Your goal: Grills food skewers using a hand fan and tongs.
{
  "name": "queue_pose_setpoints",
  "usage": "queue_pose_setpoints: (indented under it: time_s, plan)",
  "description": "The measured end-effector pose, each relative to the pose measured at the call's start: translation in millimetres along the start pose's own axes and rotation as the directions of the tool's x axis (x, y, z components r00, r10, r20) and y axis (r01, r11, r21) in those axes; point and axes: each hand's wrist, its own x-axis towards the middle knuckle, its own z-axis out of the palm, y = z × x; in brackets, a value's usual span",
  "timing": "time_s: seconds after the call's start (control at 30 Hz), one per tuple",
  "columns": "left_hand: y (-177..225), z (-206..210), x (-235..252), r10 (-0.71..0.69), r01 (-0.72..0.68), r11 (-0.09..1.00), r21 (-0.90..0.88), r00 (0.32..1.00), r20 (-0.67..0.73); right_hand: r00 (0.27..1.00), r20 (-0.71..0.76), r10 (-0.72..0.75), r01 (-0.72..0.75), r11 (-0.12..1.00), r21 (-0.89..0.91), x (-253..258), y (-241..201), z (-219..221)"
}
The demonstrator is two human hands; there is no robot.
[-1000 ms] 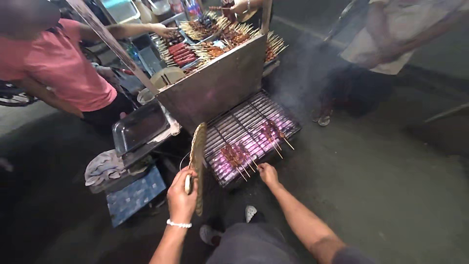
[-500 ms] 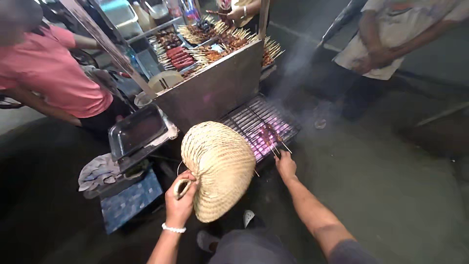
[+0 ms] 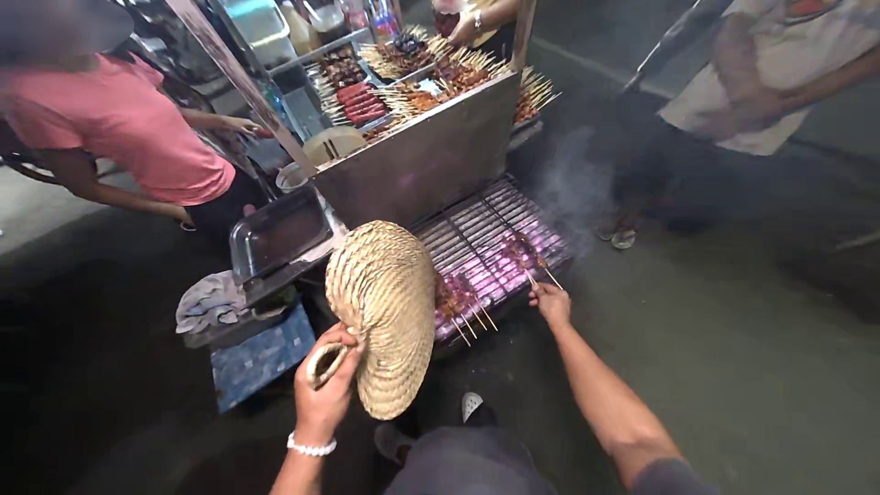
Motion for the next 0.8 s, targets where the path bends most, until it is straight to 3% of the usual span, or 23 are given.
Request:
queue_pose_setpoints:
  time_s: [0.07, 0.1, 0.2, 0.3, 0.37, 0.5, 0.6, 0.73, 0.8]
  plan:
    - [7, -9, -4, 0.002, -0.002, 1.0, -0.019, 1.0, -0.027, 0.978, 0.178, 0.107, -0.165, 0.921, 0.354, -16, 6, 10]
    - [9, -12, -7, -0.001, 0.0, 1.0, -0.022, 0.999, -0.039, 0.952, 0.268, 0.148, -0.256, 0.866, 0.43, -26, 8, 16]
    - [11, -17, -14, -0.015, 0.013, 1.0, -0.025, 0.998, -0.066, 0.868, 0.446, 0.216, -0.438, 0.756, 0.486, -49, 17, 36]
    - [12, -16, -18, -0.034, 0.032, 0.999, -0.028, 0.997, -0.065, 0.84, 0.483, 0.247, -0.485, 0.743, 0.461, -58, 24, 52]
    - [13, -17, -20, -0.036, 0.034, 0.999, -0.033, 0.998, -0.056, 0.872, 0.427, 0.24, -0.418, 0.82, 0.391, -63, 22, 56]
    - [10, -22, -21, -0.007, 0.007, 1.0, -0.007, 0.998, -0.068, 0.933, 0.32, 0.163, -0.189, 0.98, 0.053, -76, 15, 43]
    - [9, -23, -23, 0.015, -0.01, 0.998, 0.06, 0.996, -0.09, 0.95, 0.281, 0.138, -0.124, 0.99, -0.07, -82, 15, 31]
    - [10, -18, -18, -0.038, 0.036, 0.999, -0.035, 0.997, -0.074, 0.986, 0.166, 0.028, -0.015, 0.997, -0.074, -76, 19, 26]
    - [6, -18, -12, -0.009, 0.015, 0.997, 0.069, 0.996, -0.09, 0.991, 0.124, -0.05, 0.067, 0.988, -0.136, -68, 18, 30]
